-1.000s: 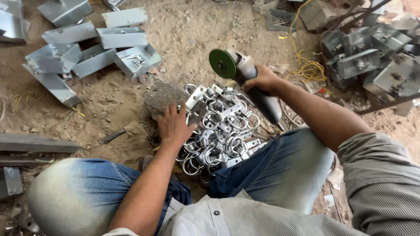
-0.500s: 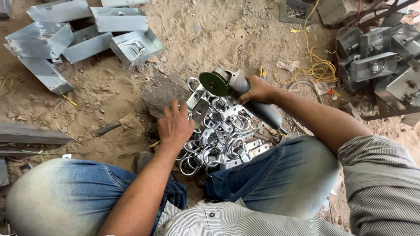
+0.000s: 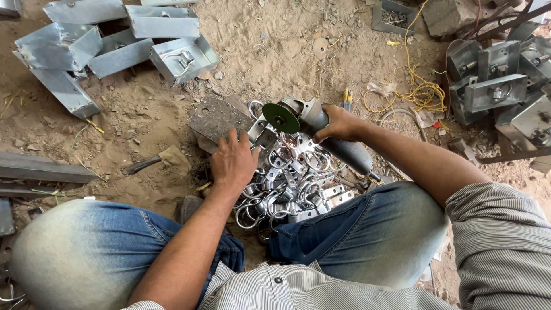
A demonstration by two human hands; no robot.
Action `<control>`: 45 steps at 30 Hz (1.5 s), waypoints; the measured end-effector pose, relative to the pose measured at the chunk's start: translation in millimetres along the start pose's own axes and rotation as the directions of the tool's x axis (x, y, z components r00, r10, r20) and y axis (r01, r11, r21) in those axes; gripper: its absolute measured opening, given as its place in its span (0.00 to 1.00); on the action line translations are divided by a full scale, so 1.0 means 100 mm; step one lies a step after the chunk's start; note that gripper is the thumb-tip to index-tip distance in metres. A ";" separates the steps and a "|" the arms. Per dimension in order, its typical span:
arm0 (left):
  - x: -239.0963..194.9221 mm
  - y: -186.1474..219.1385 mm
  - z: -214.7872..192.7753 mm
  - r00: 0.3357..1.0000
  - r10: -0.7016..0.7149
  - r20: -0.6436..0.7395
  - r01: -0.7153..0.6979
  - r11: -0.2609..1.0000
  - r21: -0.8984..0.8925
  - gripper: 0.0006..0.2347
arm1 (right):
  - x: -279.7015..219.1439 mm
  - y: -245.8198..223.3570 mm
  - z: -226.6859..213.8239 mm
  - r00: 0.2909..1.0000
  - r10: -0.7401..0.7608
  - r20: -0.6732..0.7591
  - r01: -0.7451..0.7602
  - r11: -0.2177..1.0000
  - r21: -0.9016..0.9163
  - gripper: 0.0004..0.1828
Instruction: The person holds an angle grinder with both hands and uses it to grind the edges of several metal brackets and rings, resulting in bright orange sparks as the tool makes contact with the metal.
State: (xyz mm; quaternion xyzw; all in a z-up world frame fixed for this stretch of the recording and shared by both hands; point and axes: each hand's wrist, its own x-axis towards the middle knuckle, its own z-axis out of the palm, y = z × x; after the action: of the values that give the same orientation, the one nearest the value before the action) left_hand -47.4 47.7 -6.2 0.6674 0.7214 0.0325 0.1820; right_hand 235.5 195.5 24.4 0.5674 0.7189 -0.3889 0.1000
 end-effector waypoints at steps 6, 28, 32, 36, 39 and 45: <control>0.04 -0.01 0.04 1.000 0.008 -0.015 -0.008 1.000 -0.029 0.28 | 0.06 0.11 0.02 1.000 -0.016 -0.015 0.016 1.000 -0.001 0.46; 0.10 0.01 0.15 0.955 -0.135 0.263 0.159 0.985 -0.071 0.39 | -0.01 0.29 -0.10 0.968 -0.118 -0.223 0.154 0.977 0.150 0.40; 0.14 -0.06 0.27 0.981 -0.164 0.101 0.174 0.980 -0.092 0.39 | -0.02 0.28 -0.12 0.979 -0.018 -0.201 0.035 0.996 0.079 0.40; 0.03 -0.06 0.37 0.969 -0.204 0.138 0.214 0.975 -0.061 0.32 | -0.04 0.36 -0.10 0.971 -0.056 -0.232 0.079 0.993 0.088 0.46; 0.06 -0.01 0.27 0.991 -0.132 0.012 0.132 0.991 0.009 0.34 | -0.08 0.27 -0.17 0.967 -0.086 -0.241 0.111 0.989 0.094 0.48; 0.00 0.08 0.10 0.961 -0.168 0.219 0.156 0.985 0.072 0.32 | -0.19 0.24 -0.19 0.984 -0.044 -0.173 0.071 0.986 0.151 0.44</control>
State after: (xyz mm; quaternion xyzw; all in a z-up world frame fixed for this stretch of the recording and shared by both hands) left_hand -36.4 46.6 -13.4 0.6102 0.7490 -0.0775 0.2463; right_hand 268.6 195.0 38.0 0.5836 0.7079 -0.3974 -0.0176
